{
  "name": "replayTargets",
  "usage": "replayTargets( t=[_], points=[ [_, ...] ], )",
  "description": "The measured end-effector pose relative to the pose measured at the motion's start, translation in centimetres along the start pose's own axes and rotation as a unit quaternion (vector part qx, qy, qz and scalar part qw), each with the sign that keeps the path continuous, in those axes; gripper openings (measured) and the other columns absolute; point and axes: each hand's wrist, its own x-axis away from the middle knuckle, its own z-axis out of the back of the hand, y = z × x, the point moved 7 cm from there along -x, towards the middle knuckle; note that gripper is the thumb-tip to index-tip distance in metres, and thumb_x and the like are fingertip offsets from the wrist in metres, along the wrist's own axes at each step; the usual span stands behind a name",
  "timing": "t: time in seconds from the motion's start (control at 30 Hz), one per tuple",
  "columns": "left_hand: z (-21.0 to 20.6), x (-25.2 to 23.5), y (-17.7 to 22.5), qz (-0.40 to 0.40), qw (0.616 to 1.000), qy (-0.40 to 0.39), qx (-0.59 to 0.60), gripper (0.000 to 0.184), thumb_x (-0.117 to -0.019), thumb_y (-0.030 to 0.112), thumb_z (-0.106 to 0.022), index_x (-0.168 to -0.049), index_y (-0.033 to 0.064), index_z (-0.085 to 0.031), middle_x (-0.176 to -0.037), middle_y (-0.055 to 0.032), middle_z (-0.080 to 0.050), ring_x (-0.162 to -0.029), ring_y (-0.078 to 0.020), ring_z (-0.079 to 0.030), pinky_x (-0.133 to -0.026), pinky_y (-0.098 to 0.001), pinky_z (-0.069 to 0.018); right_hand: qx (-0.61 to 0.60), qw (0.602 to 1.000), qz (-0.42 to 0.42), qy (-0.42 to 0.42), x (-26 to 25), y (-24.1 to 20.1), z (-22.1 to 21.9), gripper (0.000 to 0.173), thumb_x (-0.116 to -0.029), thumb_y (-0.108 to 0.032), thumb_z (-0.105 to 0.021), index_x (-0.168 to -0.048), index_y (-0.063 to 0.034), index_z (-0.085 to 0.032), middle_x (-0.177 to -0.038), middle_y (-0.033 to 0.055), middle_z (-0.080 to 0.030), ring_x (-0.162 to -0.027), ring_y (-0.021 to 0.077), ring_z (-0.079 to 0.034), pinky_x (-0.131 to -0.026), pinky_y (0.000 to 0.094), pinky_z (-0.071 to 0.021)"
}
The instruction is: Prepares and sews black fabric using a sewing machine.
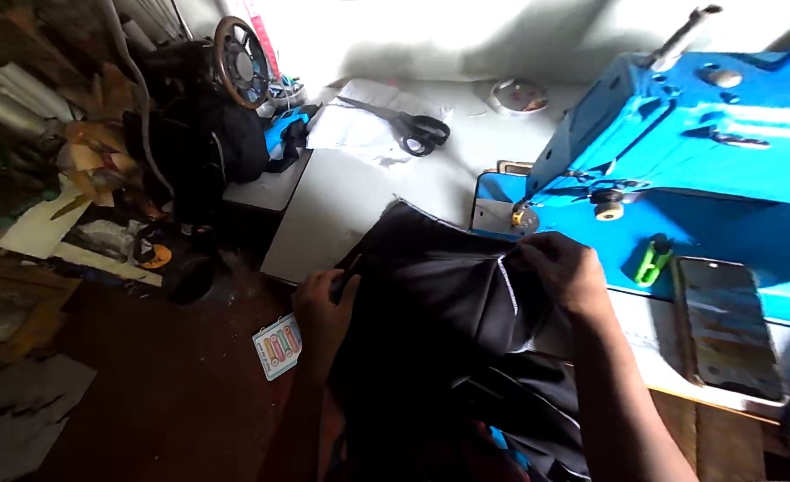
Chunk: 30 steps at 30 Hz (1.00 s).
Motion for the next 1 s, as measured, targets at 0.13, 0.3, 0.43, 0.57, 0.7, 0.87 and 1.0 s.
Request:
replayTargets(
  t=[0.13,0.3,0.43,0.57,0.7,0.87,1.0],
  points=[
    [-1.2,-2.7,1.2,0.063,0.992,-0.109,-0.004,0.040,-0.0936,0.038,-0.074,-0.112,0.0024,-0.076,-0.105,-0.0192,-0.071,-0.103,-0.0381,-0.065,-0.094,-0.0628,-0.0453,-0.012,1.000,-0.003,-0.003,0.1,-0.1,0.0,0.022,-0.1026,-0.015,-0.059,-0.113,0.0021,-0.068,-0.092,0.0126,-0.073,-0.077,0.0125,-0.071,-0.078,0.0342,-0.0603],
    [-1.7,-6.4,4.0,-0.035,0.980,-0.109,0.160,0.020,-0.0957,0.016,-0.071,-0.103,-0.0020,-0.073,-0.104,-0.0148,-0.071,-0.098,-0.0227,-0.068,-0.089,-0.0434,-0.0553,-0.020,1.000,-0.016,-0.007,0.0,0.0,0.0,0.022,-0.1029,-0.016,-0.059,-0.113,0.0002,-0.069,-0.092,0.0105,-0.073,-0.076,0.0103,-0.071,-0.076,0.0322,-0.0603],
    [-4.8,-11.7,6.5,-0.099,0.957,-0.106,0.250,0.019,-0.0976,0.013,-0.067,-0.103,-0.0050,-0.069,-0.099,-0.0134,-0.071,-0.092,-0.0153,-0.069,-0.085,-0.0341,-0.0576,-0.020,0.999,-0.031,-0.021,-0.2,0.3,-0.2,0.021,-0.1029,-0.016,-0.059,-0.112,0.0005,-0.068,-0.086,0.0091,-0.071,-0.069,0.0111,-0.069,-0.070,0.0322,-0.0597],
    [-10.5,-14.1,5.3,-0.043,0.971,-0.143,0.187,0.024,-0.1002,0.016,-0.063,-0.106,-0.0063,-0.067,-0.102,-0.0202,-0.071,-0.099,-0.0287,-0.069,-0.092,-0.0478,-0.0538,-0.016,0.998,-0.057,-0.016,-0.1,0.5,0.2,0.020,-0.1032,-0.017,-0.058,-0.110,-0.0012,-0.069,-0.077,0.0057,-0.069,-0.058,0.0084,-0.063,-0.059,0.0288,-0.0556],
    [-10.3,-13.6,4.4,-0.024,0.981,-0.130,0.144,0.026,-0.1041,0.019,-0.060,-0.112,-0.0044,-0.066,-0.107,-0.0213,-0.070,-0.100,-0.0312,-0.069,-0.091,-0.0499,-0.0545,-0.017,0.994,-0.109,-0.023,0.7,0.9,1.4,0.020,-0.1034,-0.017,-0.058,-0.110,-0.0019,-0.069,-0.082,0.0067,-0.068,-0.054,0.0082,-0.058,-0.055,0.0289,-0.0532],
    [-9.7,-12.7,4.5,-0.083,0.980,-0.101,0.153,0.024,-0.1042,0.017,-0.058,-0.112,-0.0041,-0.066,-0.104,-0.0191,-0.070,-0.094,-0.0266,-0.070,-0.087,-0.0448,-0.0569,-0.032,0.992,-0.112,-0.037,0.8,1.2,1.4,0.018,-0.1032,-0.016,-0.058,-0.110,-0.0034,-0.069,-0.084,0.0044,-0.068,-0.053,0.0048,-0.056,-0.053,0.0244,-0.0514],
    [-9.2,-13.4,5.1,-0.090,0.971,-0.162,0.155,0.022,-0.1037,0.016,-0.060,-0.111,-0.0036,-0.066,-0.106,-0.0181,-0.070,-0.092,-0.0244,-0.069,-0.085,-0.0429,-0.0573,-0.037,0.992,-0.115,-0.032,0.9,1.1,1.3,0.018,-0.1033,-0.016,-0.058,-0.110,-0.0034,-0.068,-0.084,0.0046,-0.068,-0.053,0.0050,-0.058,-0.052,0.0236,-0.0518]
  ],
)
